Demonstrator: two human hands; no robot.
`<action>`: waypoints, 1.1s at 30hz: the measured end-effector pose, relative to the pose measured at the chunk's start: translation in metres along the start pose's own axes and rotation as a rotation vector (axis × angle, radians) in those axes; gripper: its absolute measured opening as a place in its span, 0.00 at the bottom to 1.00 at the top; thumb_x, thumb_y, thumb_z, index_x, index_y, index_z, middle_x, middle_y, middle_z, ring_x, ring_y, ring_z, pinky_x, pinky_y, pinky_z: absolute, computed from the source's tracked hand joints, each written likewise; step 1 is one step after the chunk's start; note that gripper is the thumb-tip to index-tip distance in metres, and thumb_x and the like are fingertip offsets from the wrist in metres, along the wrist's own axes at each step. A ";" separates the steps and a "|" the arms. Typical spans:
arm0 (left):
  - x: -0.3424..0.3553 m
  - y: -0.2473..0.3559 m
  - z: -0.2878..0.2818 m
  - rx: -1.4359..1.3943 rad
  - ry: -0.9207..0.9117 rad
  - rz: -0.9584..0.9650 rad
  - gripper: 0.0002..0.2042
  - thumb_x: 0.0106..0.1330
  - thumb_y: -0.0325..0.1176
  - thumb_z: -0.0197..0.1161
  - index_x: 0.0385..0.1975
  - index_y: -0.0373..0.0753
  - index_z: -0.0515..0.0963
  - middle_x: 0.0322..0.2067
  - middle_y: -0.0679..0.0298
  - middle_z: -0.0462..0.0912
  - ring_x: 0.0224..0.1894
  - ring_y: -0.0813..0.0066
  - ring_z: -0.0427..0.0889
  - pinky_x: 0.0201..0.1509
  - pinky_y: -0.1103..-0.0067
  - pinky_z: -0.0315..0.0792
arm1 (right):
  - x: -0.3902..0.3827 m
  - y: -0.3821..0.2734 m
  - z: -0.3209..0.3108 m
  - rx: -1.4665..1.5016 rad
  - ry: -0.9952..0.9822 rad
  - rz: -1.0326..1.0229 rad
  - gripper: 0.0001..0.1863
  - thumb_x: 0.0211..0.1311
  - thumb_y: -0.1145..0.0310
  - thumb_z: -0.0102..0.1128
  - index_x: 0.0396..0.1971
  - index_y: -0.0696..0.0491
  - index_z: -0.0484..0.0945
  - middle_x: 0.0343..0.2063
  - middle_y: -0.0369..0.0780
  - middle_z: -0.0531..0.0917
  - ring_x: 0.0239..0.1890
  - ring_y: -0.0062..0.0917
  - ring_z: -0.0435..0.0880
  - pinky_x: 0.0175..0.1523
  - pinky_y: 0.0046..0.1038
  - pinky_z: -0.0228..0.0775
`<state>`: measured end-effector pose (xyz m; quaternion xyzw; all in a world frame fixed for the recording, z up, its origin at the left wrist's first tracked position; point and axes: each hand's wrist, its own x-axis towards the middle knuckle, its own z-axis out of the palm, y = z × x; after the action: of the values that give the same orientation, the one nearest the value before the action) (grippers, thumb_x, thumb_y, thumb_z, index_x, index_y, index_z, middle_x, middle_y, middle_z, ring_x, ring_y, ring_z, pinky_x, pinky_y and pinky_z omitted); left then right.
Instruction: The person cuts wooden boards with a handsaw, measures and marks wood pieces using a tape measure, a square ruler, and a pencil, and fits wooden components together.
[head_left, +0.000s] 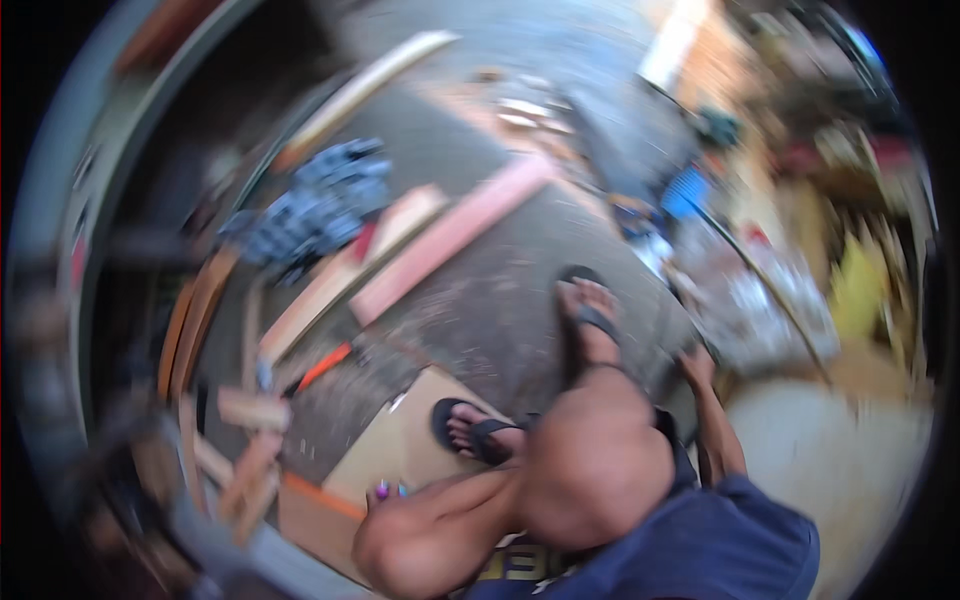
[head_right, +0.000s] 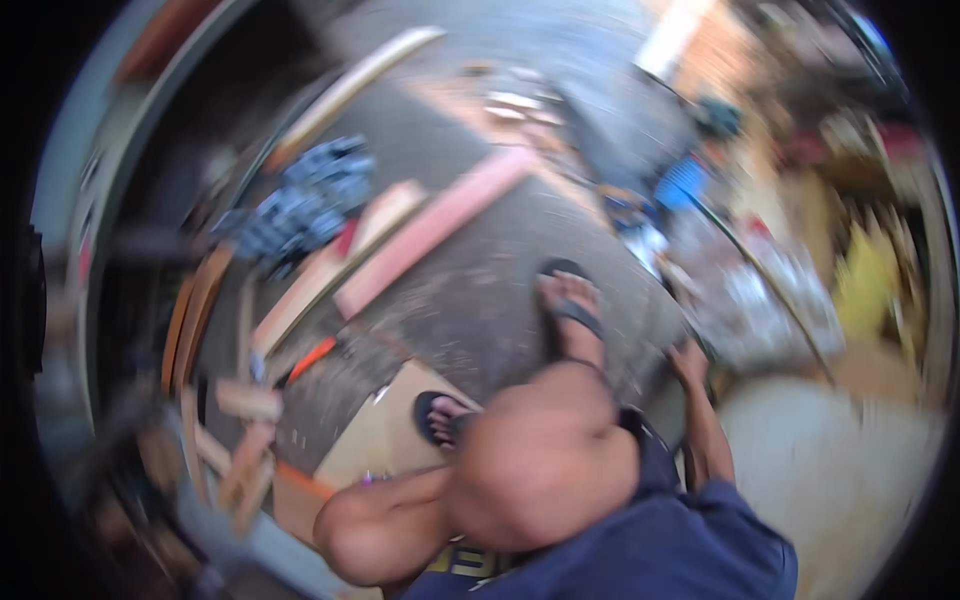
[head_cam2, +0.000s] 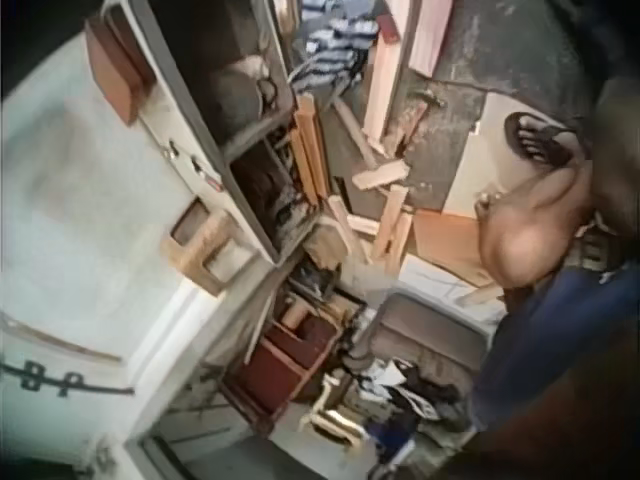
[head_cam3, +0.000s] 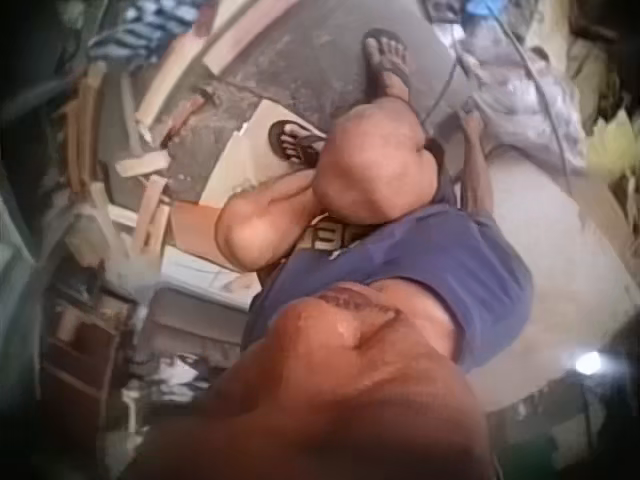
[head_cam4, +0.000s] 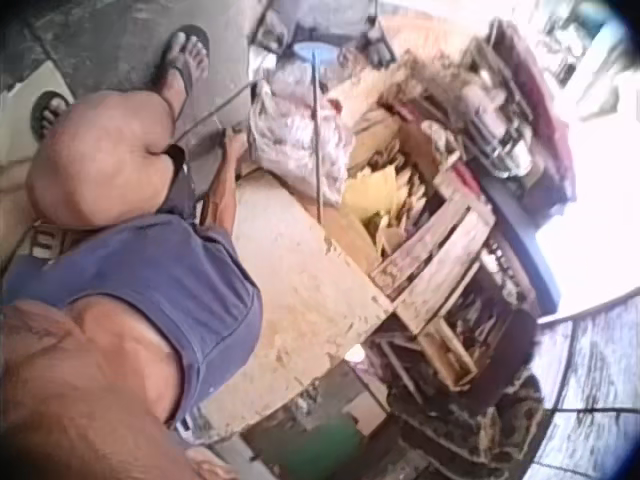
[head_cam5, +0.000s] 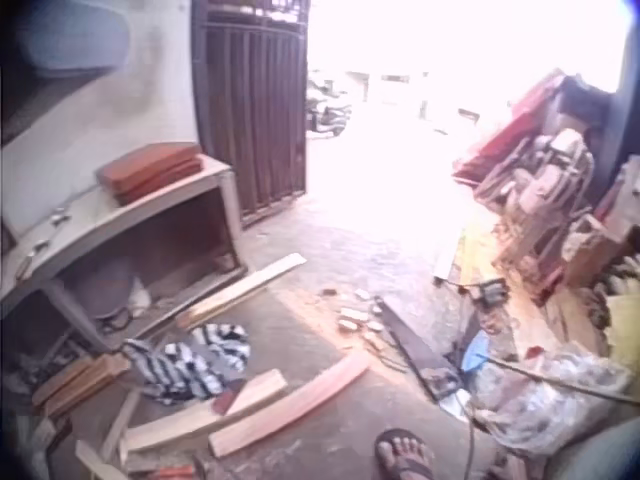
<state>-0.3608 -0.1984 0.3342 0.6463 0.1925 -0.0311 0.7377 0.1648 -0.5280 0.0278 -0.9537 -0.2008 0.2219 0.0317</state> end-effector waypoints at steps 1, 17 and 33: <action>-0.016 0.003 0.010 0.078 0.149 -0.007 0.13 0.78 0.38 0.45 0.52 0.46 0.77 0.48 0.59 0.80 0.50 0.77 0.81 0.59 0.73 0.72 | 0.008 -0.008 -0.011 -0.035 -0.026 -0.013 0.15 0.61 0.63 0.60 0.40 0.59 0.81 0.37 0.50 0.85 0.34 0.37 0.88 0.37 0.35 0.79; 0.035 -0.212 0.058 -0.270 1.554 -0.116 0.24 0.74 0.55 0.54 0.54 0.39 0.67 0.33 0.46 0.83 0.41 0.47 0.85 0.42 0.61 0.77 | -0.191 -0.530 0.046 -0.363 -1.322 -1.289 0.15 0.70 0.60 0.62 0.45 0.57 0.83 0.31 0.39 0.86 0.36 0.21 0.82 0.44 0.29 0.73; -0.058 -0.264 0.236 -0.795 1.618 -0.488 0.12 0.68 0.37 0.65 0.39 0.33 0.83 0.29 0.65 0.82 0.35 0.81 0.78 0.42 0.78 0.72 | -0.287 -0.656 0.076 -0.248 -1.395 -1.397 0.16 0.62 0.56 0.62 0.34 0.55 0.82 0.23 0.33 0.80 0.20 0.16 0.68 0.27 0.23 0.58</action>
<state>-0.4344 -0.4804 0.1258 0.1130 0.7747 0.3424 0.5194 -0.3459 -0.0428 0.1755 -0.2739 -0.7128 0.6418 -0.0699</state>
